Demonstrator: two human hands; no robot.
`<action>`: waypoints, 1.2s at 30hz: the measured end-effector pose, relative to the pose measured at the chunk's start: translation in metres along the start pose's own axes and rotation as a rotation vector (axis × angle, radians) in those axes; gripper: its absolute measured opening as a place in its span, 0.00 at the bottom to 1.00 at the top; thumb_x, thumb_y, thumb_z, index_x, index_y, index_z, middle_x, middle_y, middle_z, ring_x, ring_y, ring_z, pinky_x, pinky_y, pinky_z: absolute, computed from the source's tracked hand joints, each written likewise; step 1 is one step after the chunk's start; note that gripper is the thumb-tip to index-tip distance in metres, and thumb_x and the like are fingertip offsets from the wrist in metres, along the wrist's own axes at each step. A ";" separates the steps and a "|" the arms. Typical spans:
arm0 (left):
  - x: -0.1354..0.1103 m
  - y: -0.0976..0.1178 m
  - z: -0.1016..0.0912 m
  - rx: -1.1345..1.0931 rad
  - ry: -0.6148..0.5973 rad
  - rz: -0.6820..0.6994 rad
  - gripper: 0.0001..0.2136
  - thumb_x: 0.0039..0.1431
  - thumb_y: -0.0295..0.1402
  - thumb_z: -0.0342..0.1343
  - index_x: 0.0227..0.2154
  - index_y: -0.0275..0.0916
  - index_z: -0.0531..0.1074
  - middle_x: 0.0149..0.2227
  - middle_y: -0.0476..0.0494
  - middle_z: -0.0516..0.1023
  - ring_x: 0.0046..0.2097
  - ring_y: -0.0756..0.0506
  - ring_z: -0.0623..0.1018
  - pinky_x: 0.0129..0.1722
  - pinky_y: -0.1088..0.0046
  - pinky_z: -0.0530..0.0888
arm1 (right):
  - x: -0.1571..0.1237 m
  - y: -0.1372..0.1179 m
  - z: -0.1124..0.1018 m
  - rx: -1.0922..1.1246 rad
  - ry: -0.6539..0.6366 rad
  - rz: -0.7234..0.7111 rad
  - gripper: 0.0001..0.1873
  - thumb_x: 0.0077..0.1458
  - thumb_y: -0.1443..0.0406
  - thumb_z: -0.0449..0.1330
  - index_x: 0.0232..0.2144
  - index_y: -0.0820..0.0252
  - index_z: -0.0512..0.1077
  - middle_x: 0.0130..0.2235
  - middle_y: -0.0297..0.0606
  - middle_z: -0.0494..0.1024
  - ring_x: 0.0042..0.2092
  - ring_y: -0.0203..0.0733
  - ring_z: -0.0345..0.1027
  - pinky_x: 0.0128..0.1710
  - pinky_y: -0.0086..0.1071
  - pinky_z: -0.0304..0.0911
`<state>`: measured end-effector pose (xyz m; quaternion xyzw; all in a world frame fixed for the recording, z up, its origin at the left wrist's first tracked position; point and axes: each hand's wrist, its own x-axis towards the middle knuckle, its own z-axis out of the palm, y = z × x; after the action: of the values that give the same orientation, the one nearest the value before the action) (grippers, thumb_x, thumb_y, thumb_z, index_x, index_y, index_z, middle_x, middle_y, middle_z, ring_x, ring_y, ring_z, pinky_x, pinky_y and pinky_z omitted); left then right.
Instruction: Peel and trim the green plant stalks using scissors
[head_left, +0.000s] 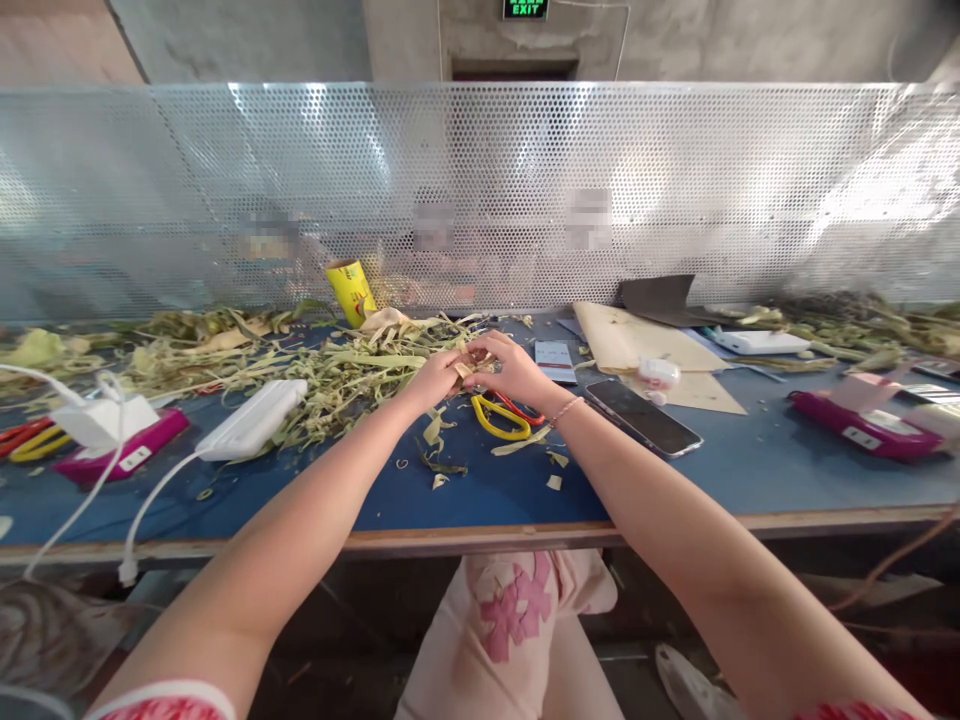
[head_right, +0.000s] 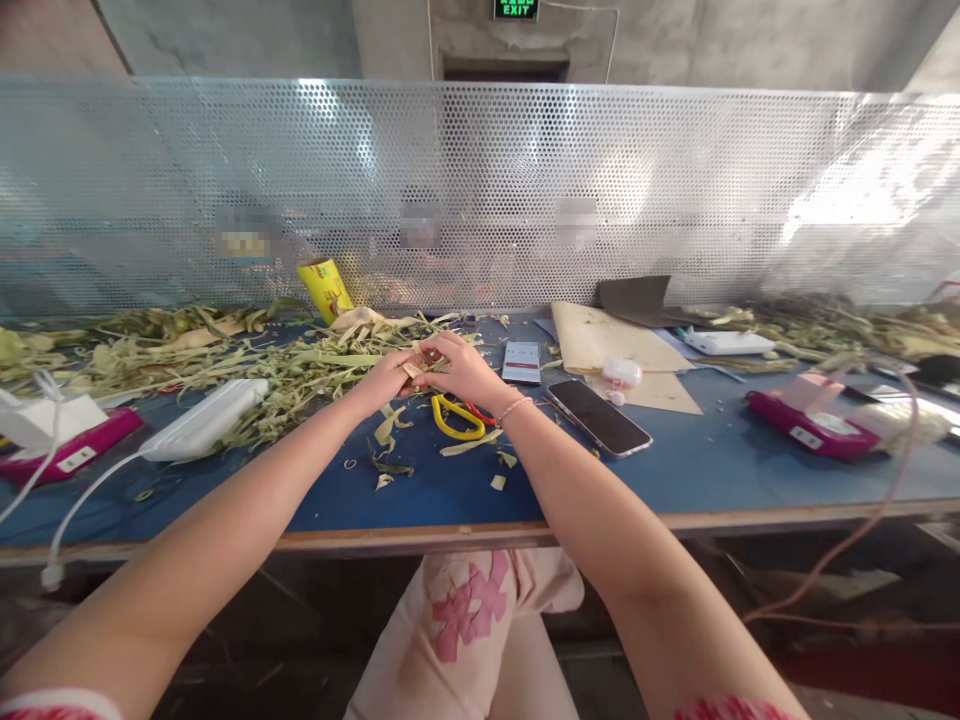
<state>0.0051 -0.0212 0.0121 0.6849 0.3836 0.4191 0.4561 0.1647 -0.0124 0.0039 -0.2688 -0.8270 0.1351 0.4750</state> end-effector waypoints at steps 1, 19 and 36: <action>-0.001 0.002 0.002 -0.003 -0.003 -0.010 0.07 0.48 0.35 0.56 0.23 0.36 0.71 0.15 0.49 0.68 0.13 0.56 0.58 0.14 0.78 0.50 | 0.000 0.000 0.000 0.023 0.008 0.014 0.18 0.40 0.57 0.64 0.35 0.57 0.70 0.36 0.39 0.69 0.39 0.41 0.64 0.41 0.37 0.63; -0.004 0.009 0.016 -0.382 -0.026 -0.094 0.10 0.36 0.22 0.47 0.24 0.32 0.71 0.20 0.46 0.72 0.20 0.54 0.64 0.21 0.76 0.60 | 0.005 -0.007 0.003 0.426 0.192 0.266 0.09 0.44 0.64 0.59 0.31 0.59 0.67 0.28 0.31 0.68 0.29 0.30 0.62 0.28 0.24 0.61; -0.001 0.004 0.018 -0.518 0.052 -0.066 0.06 0.47 0.29 0.57 0.22 0.31 0.69 0.19 0.46 0.70 0.19 0.57 0.62 0.19 0.81 0.56 | 0.009 -0.002 -0.005 0.331 0.192 0.297 0.08 0.45 0.61 0.57 0.22 0.62 0.68 0.23 0.32 0.68 0.28 0.32 0.62 0.32 0.30 0.60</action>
<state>0.0219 -0.0282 0.0117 0.5212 0.2975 0.5058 0.6197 0.1651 -0.0095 0.0137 -0.3174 -0.6962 0.3108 0.5638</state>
